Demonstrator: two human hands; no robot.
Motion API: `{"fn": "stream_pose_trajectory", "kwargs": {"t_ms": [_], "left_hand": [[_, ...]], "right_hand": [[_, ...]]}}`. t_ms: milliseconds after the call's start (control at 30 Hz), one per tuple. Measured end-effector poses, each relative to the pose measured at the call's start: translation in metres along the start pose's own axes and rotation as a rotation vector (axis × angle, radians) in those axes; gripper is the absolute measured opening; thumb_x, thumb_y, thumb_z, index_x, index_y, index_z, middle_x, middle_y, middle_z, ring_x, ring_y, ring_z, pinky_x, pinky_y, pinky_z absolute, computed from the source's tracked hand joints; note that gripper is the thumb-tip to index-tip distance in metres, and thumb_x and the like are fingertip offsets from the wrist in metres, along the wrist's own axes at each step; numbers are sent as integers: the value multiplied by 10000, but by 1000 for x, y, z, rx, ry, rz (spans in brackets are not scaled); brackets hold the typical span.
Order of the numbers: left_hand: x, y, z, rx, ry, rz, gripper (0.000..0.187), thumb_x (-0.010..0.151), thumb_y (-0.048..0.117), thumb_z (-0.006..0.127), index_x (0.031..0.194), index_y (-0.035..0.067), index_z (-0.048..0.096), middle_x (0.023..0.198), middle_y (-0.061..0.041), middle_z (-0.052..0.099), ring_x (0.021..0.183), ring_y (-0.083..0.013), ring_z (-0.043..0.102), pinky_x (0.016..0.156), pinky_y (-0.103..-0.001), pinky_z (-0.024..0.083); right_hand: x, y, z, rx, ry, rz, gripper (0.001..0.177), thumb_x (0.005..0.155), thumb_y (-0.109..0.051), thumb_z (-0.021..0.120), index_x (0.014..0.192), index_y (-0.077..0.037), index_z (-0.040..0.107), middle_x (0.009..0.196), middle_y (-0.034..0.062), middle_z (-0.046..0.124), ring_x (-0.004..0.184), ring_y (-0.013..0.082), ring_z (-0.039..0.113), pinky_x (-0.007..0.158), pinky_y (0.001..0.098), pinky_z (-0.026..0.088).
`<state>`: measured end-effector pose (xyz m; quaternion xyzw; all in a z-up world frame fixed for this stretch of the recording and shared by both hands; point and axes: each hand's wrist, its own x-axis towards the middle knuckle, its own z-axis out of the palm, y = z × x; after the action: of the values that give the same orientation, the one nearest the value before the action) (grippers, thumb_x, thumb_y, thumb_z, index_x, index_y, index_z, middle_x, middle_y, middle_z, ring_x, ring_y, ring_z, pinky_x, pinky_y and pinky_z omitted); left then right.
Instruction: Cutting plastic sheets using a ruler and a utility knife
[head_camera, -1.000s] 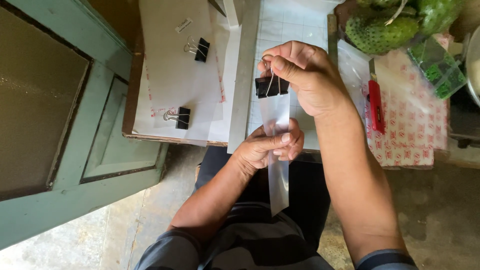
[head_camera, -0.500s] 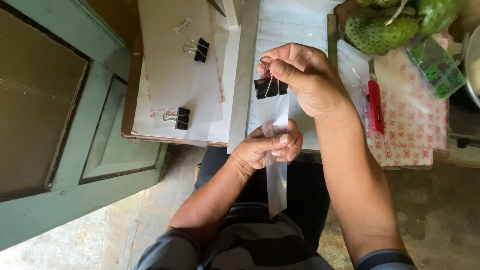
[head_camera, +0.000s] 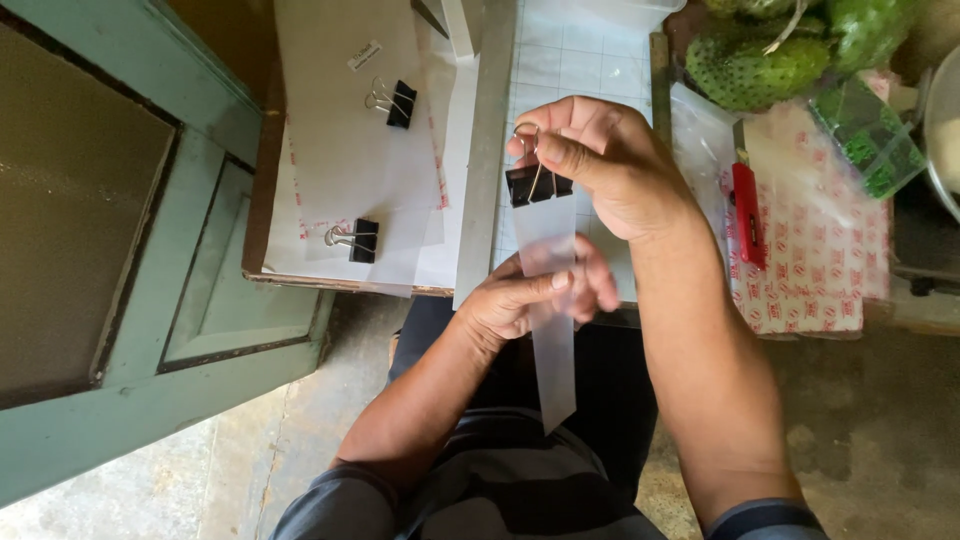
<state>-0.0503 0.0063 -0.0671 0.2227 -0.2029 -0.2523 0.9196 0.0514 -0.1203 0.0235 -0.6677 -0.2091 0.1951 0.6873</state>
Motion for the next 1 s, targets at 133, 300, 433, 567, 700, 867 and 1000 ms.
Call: {"fn": "stream_pose_trajectory", "kwargs": {"t_ms": [133,300,433,567,700,867,1000], "left_hand": [[7,12,7,53,94,40,729,971,416,733,1433,-79,465,1338,-284,626,1128,-323,689,1050,-442,540],[23,15,10,426,526,409,231,938,24,753,1152,-32,687,1048,-212,751,978,-280,754,931,-453,617],[30,16,-3,454,607,419,269,916,50,784,1171,11,705,1064,-139,760,972,-182,724,911,-366,619],[36,32,-15,242,713,517,253,916,81,785,1139,1,697,1028,-186,773,911,-256,777,856,-404,649],[42,52,-41,121,702,683,179,968,61,722,1141,16,708,1097,-229,748,1001,-326,756,910,-449,637],[41,68,-72,62,726,740,166,986,48,693,1145,0,691,1139,-242,730,1081,-376,725,981,-514,599],[37,68,-133,207,893,790,158,926,13,767,1077,42,733,1075,-188,762,1048,-352,742,965,-523,608]], "right_hand": [[-8,-3,-4,-55,-63,-23,475,939,-304,685,1261,29,579,1116,150,710,1093,250,706,998,379,586],[-16,6,-1,18,1,-43,495,835,-212,840,1237,16,662,1000,105,648,871,135,602,759,230,530],[-6,29,-2,2,-3,-94,537,824,-221,862,1276,-25,650,1156,106,684,1063,156,637,969,290,518],[-11,49,-1,76,19,-61,832,823,-170,868,1523,-47,435,1352,132,554,1197,198,599,1058,321,530],[-19,67,-12,-156,-95,73,637,832,-131,868,1394,-25,588,925,85,741,710,71,517,650,189,449],[-21,94,-44,-300,-50,216,453,849,-98,792,1250,44,636,969,220,747,786,207,645,766,356,540],[-13,94,-69,-580,48,294,437,855,-142,750,1253,4,644,1063,232,759,914,301,753,860,420,563]]}}
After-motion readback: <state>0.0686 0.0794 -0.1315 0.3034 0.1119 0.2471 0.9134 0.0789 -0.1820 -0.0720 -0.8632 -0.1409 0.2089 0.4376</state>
